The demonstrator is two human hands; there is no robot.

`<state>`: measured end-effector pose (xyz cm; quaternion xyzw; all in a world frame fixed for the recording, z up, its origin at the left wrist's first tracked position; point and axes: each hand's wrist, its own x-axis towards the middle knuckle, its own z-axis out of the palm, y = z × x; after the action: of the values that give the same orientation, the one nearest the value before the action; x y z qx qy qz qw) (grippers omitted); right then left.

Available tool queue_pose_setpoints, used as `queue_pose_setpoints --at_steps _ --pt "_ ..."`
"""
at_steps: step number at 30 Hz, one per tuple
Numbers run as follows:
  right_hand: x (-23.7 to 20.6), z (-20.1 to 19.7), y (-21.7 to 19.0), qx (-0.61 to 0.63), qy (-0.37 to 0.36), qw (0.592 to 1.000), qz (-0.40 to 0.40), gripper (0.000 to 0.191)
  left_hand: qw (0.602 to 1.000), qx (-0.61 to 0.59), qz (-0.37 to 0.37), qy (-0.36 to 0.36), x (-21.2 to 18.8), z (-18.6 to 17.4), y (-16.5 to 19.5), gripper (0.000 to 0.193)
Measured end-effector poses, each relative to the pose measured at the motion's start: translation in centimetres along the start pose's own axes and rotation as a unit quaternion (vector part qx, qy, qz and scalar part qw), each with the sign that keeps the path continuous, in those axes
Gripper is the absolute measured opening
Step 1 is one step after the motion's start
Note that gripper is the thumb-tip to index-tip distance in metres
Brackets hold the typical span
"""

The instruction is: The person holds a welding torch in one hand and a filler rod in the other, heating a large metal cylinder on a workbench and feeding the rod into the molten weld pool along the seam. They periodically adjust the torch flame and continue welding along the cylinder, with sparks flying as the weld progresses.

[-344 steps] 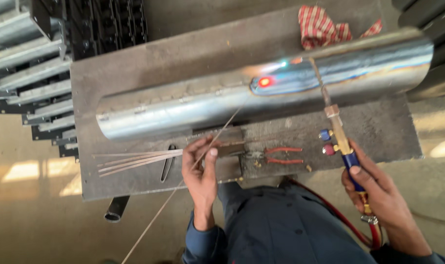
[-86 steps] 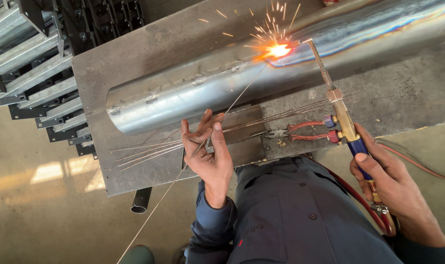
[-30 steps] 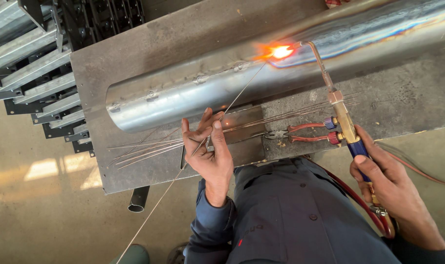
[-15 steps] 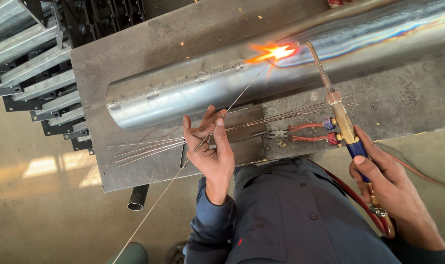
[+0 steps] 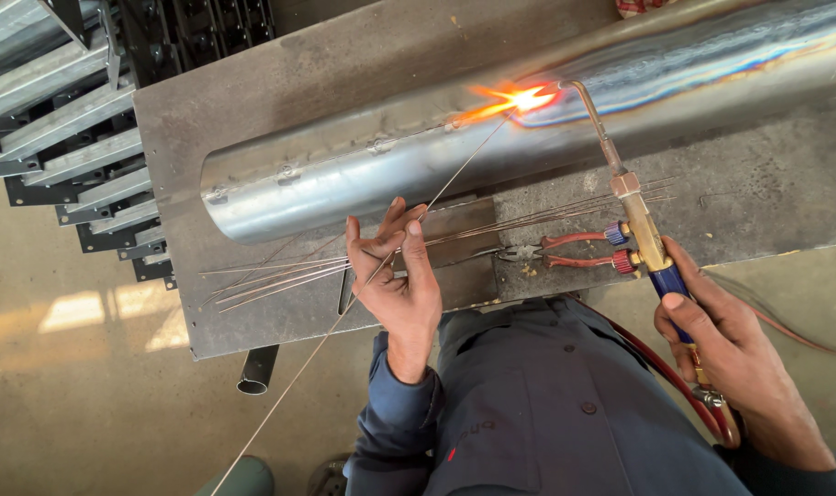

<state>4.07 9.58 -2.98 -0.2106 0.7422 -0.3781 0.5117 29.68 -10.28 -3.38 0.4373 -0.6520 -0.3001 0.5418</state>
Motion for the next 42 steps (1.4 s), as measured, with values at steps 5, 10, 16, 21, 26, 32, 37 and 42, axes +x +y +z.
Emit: queue_pose_setpoints --at_steps 5,10,16,21,26,32,37,42 --pt "-0.18 0.24 0.05 0.007 0.008 1.000 0.005 0.069 1.000 0.011 -0.005 0.000 -0.09 -0.01 0.13 0.014" --pt "-0.21 0.48 0.07 -0.009 0.018 1.000 0.015 0.067 1.000 0.011 -0.010 0.001 -0.13 -0.08 0.24 0.012" --pt "-0.24 0.59 -0.05 -0.004 0.010 1.000 0.004 0.064 1.000 0.022 -0.013 0.001 -0.12 -0.18 0.25 0.010" --pt "-0.57 0.47 -0.01 -0.002 0.013 1.000 0.007 0.064 1.000 0.014 -0.003 0.001 -0.12 -0.02 0.26 0.009" --pt "-0.29 0.47 0.05 -0.001 0.015 1.000 0.000 0.067 0.999 0.034 0.006 -0.003 0.10 0.46 0.12 0.008" --pt "0.01 0.42 -0.10 0.008 0.001 1.000 -0.010 0.069 1.000 0.027 -0.006 0.001 0.18 0.22 0.27 0.006" --pt "0.10 0.54 -0.47 -0.003 0.020 0.999 0.027 0.067 0.999 0.044 0.007 0.001 0.53 0.18 0.53 0.010" --pt "0.13 0.42 -0.16 -0.003 0.005 1.000 -0.008 0.068 0.998 0.058 0.008 -0.004 0.62 0.00 0.80 0.006"
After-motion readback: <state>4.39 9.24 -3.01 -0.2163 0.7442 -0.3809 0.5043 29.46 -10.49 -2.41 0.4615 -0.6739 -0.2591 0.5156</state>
